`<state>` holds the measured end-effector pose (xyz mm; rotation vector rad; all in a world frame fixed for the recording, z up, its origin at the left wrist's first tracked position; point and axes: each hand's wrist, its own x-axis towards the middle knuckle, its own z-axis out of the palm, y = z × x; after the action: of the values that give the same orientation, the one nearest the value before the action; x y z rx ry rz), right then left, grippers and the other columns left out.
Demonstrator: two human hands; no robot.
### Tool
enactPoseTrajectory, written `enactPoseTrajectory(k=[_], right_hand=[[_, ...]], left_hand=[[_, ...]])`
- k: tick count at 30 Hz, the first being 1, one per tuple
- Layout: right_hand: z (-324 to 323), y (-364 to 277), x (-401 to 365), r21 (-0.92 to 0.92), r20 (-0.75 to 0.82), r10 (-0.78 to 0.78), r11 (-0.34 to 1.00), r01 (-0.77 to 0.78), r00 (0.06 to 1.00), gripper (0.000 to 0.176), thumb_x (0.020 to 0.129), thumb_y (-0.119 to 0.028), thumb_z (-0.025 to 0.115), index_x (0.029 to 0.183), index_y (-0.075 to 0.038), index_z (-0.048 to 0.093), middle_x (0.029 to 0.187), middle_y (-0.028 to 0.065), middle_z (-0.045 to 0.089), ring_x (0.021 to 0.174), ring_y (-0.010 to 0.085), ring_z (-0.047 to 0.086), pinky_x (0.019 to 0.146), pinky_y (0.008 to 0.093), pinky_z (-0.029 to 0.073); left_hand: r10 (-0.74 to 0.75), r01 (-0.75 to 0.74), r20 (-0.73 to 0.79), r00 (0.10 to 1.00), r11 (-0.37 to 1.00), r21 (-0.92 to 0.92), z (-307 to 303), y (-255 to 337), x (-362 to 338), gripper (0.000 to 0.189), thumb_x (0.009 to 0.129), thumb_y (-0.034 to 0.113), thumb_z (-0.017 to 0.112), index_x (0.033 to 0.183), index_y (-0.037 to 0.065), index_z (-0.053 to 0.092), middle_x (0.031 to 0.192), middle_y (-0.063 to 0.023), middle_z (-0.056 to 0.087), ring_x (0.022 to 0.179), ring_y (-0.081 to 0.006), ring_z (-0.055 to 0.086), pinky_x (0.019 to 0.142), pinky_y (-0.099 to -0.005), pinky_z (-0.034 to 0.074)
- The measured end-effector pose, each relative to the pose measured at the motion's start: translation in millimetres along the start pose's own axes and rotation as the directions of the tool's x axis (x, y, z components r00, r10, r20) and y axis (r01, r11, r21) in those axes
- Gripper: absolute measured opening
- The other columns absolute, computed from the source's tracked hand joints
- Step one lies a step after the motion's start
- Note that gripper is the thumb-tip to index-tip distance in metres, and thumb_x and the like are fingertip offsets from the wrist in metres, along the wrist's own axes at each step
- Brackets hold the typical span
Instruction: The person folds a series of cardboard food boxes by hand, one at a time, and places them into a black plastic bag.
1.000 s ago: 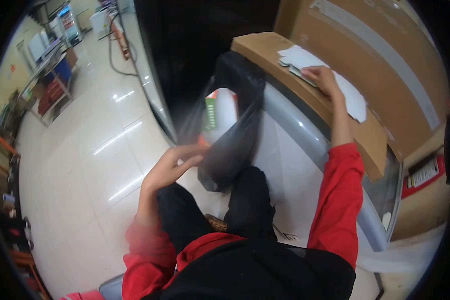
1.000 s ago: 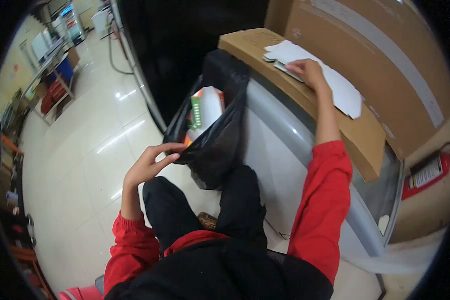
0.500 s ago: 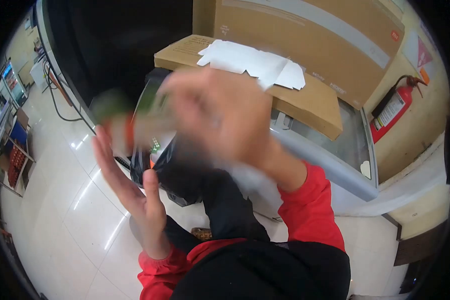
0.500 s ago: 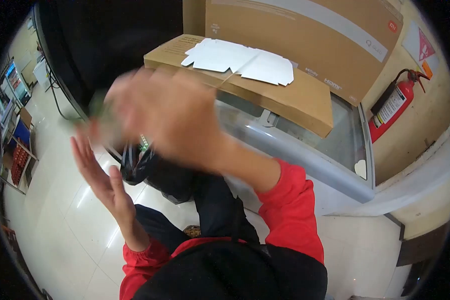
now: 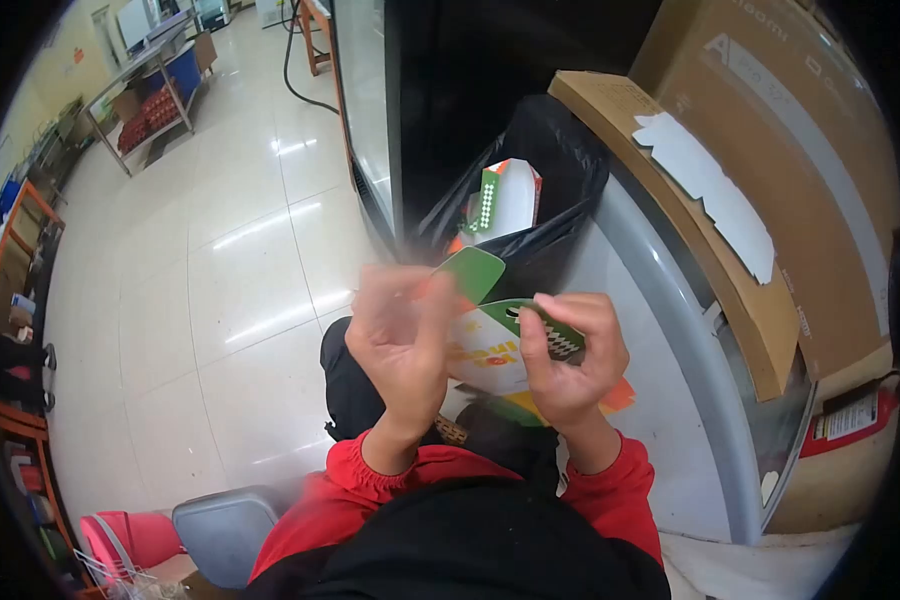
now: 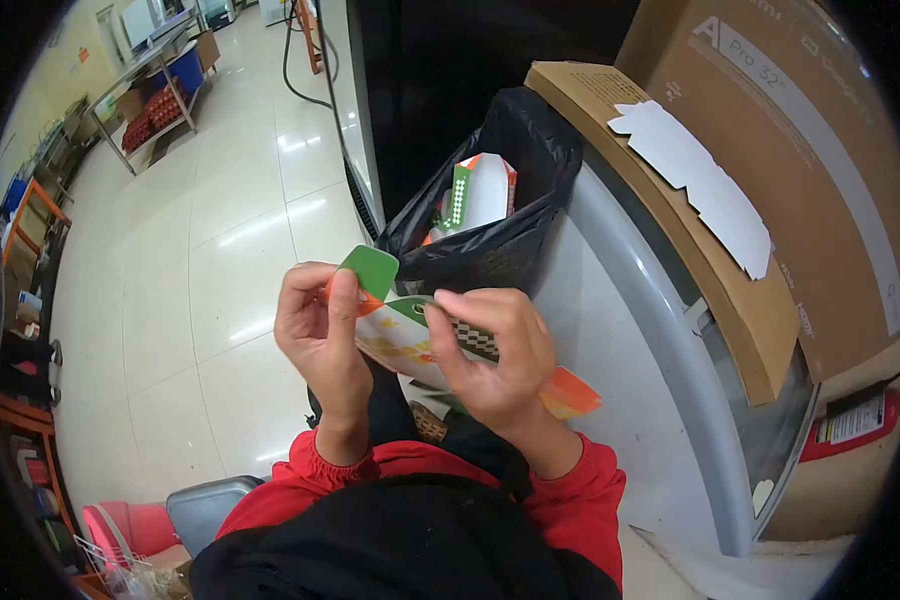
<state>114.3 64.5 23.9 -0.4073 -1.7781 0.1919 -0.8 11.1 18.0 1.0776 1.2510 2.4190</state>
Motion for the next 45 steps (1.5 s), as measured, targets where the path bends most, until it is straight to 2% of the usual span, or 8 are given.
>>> enactPoseTrajectory(k=[6,18,26,32,35,41,43,45], right_hand=[[-17,-3,-2,-0.173,0.316,-0.439,0.845,0.506,0.841,0.025,0.08,-0.016,0.063,0.098,-0.014,0.046,0.108,-0.0005,0.062,0.106,0.0222,0.057,0.097,0.0413,0.035],[-34,-11,-3,-0.021,0.364,-0.157,0.984,0.176,0.918,0.026,0.075,-0.006,0.066,0.094,-0.01,0.049,0.102,0.0062,0.063,0.097,0.0251,0.059,0.1,0.0503,0.027],[-48,-13,3,0.189,0.496,-0.004,0.977,-0.103,0.868,0.026,0.075,0.0,0.064,0.094,-0.007,0.048,0.101,0.0111,0.06,0.089,0.0223,0.061,0.103,0.0511,0.028],[-47,-16,-5,0.008,0.38,-0.187,0.98,0.199,0.906,0.02,0.078,-0.002,0.061,0.092,-0.006,0.048,0.103,0.0132,0.059,0.092,0.023,0.06,0.106,0.0529,0.019],[-48,-17,-3,0.042,0.396,-0.151,0.988,0.147,0.906,0.026,0.077,0.001,0.062,0.097,-0.005,0.046,0.099,0.012,0.059,0.089,0.0226,0.06,0.105,0.0525,0.023],[-57,-7,9,0.321,0.676,0.036,0.884,-0.339,0.736,0.021,0.077,0.003,0.063,0.093,-0.003,0.05,0.089,0.008,0.057,0.085,0.0199,0.058,0.103,0.0492,0.03],[-52,-6,5,0.391,0.767,0.291,0.495,-0.776,0.572,0.013,0.079,0.001,0.061,0.089,-0.003,0.054,0.087,0.0074,0.058,0.086,0.0186,0.059,0.104,0.0473,0.03],[-40,-7,-6,0.403,0.805,0.37,0.234,-0.885,0.464,0.008,0.081,0.0,0.06,0.087,-0.003,0.056,0.087,0.0067,0.059,0.086,0.017,0.058,0.105,0.047,0.027]], left_hand=[[-0.231,0.242,0.142,0.963,0.968,-0.065,-14,-13,4,0.012,0.083,0.008,0.062,0.074,0.0,0.058,0.071,-0.0014,0.056,0.064,-0.0061,0.049,0.058,-0.0208,0.036],[0.044,-0.133,0.471,0.881,0.979,0.157,-15,-1,5,0.009,0.071,0.015,0.07,0.066,0.008,0.065,0.06,0.0019,0.055,0.064,-0.0136,0.045,0.067,-0.0291,0.029],[0.057,-0.128,0.495,0.867,0.986,0.11,-14,3,-1,0.007,0.07,0.012,0.071,0.068,0.007,0.066,0.06,0.0003,0.055,0.063,-0.0132,0.046,0.065,-0.0283,0.03],[-0.016,-0.002,0.445,0.895,0.999,0.04,-7,2,-8,0.006,0.07,0.011,0.071,0.069,0.007,0.066,0.06,-0.0002,0.055,0.061,-0.0129,0.046,0.062,-0.0275,0.03],[-0.011,-0.007,0.437,0.9,0.999,0.04,-7,0,-10,0.007,0.07,0.011,0.071,0.069,0.007,0.066,0.06,-0.0001,0.055,0.061,-0.0133,0.046,0.062,-0.0277,0.03],[0.222,-0.303,0.525,0.822,0.95,0.073,-8,3,-8,0.004,0.068,0.012,0.07,0.069,0.009,0.067,0.063,0.0008,0.055,0.066,-0.0148,0.048,0.062,-0.0299,0.031],[0.377,-0.447,0.409,0.831,0.89,0.088,-7,2,-11,0.003,0.07,0.014,0.067,0.07,0.012,0.067,0.065,0.0021,0.055,0.068,-0.0152,0.048,0.062,-0.0306,0.031],[0.589,-0.627,0.226,0.776,0.759,0.176,-7,0,-17,0.006,0.074,0.018,0.063,0.072,0.014,0.067,0.067,0.0036,0.056,0.07,-0.0155,0.048,0.063,-0.0315,0.031]])
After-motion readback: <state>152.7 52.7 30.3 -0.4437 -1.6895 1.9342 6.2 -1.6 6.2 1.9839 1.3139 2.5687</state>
